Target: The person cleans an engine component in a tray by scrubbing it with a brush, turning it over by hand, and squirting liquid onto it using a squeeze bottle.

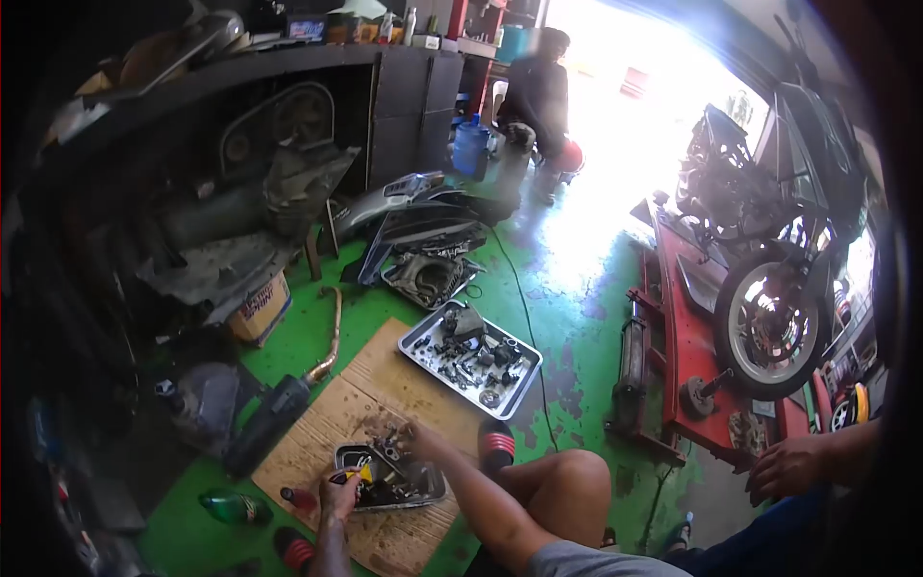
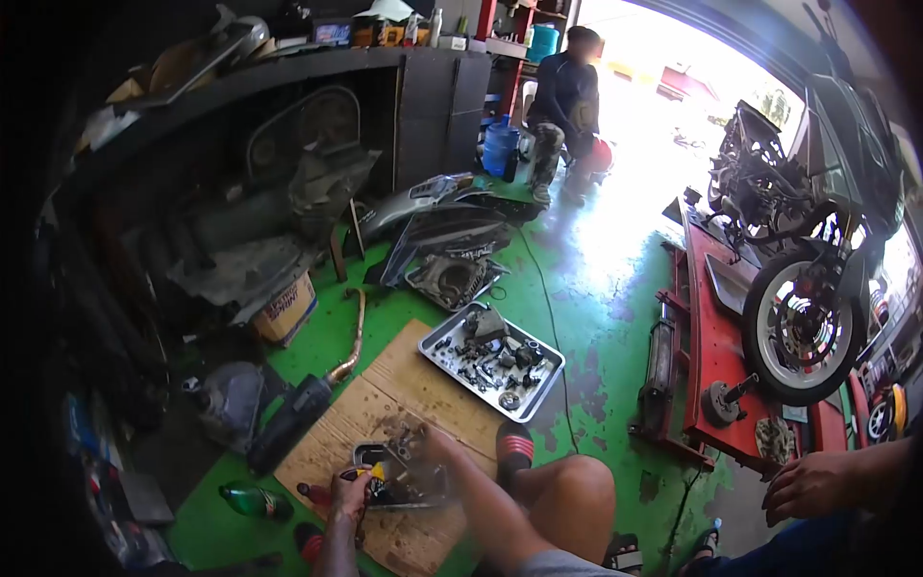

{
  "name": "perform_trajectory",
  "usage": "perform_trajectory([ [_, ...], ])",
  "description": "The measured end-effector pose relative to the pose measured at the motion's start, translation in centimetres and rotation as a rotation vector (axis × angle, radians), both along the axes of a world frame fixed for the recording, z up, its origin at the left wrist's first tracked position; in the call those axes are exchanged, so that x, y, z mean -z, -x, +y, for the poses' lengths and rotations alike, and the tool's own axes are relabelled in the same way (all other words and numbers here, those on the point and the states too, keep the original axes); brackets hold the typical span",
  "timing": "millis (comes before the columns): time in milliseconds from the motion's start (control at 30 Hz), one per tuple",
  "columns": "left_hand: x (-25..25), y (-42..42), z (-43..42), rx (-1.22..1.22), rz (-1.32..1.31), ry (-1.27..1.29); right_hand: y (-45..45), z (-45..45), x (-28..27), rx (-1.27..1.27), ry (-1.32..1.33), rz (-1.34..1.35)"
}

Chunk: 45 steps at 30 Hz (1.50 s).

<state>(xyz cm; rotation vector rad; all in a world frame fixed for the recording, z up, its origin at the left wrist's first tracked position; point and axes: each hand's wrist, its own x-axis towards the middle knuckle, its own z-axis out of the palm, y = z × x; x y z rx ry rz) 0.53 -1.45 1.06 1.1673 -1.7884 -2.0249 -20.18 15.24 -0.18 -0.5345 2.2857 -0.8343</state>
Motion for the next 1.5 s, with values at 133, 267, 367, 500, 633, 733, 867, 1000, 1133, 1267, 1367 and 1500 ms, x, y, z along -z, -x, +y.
perform_trajectory([
  [133, 1.4, 0.2, -0.2, -0.075, 0.051, -0.038, -0.2, -0.3, -0.1, -0.024, 0.061, -0.024],
  [267, 0.6, -0.1, -1.0, 0.06, -0.008, 0.092, -0.6, 0.0, -2.0, -0.132, 0.119, 0.042],
  [367, 0.1, 0.1, -0.4, 0.032, -0.027, 0.057, -1.1, -0.1, -4.0, -0.24, 0.079, 0.116],
  [500, -0.1, 0.3, -1.5, 0.008, 0.007, 0.032, -0.6, -1.2, -1.5, -0.133, 0.086, 0.003],
  [633, 0.0, 0.0, -0.7, 0.061, -0.066, 0.116, -0.7, -1.8, -0.4, -0.047, 0.017, -0.085],
  [733, 2.0, -0.1, -2.3, 0.12, -0.08, 0.294, 0.2, -1.3, 1.6, -0.102, 0.088, 0.086],
  [867, 0.3, -0.5, 1.3, 0.105, 0.05, 0.121, 1.5, -1.0, 5.9, 0.024, 0.048, 0.077],
  [1000, 1.2, -3.4, -0.5, 0.229, 0.026, 0.228, 3.8, 2.1, 8.9, 0.024, 0.366, -0.207],
  [1133, 2.1, -5.0, -0.8, 0.323, -0.126, 0.219, 2.8, 4.1, 5.1, 0.116, 0.281, -0.247],
  [1267, 3.9, -3.4, 1.5, 0.375, -0.257, 0.611, 2.0, 4.3, 2.5, 0.262, 0.283, -0.347],
  [1367, 6.2, -2.5, 2.6, 0.344, -0.375, 0.663, 1.9, 4.3, 3.7, 0.29, 0.285, -0.338],
  [1500, 6.4, -2.7, 2.2, 0.355, -0.441, 0.665, 1.8, 3.9, 3.5, 0.325, 0.253, -0.342],
])
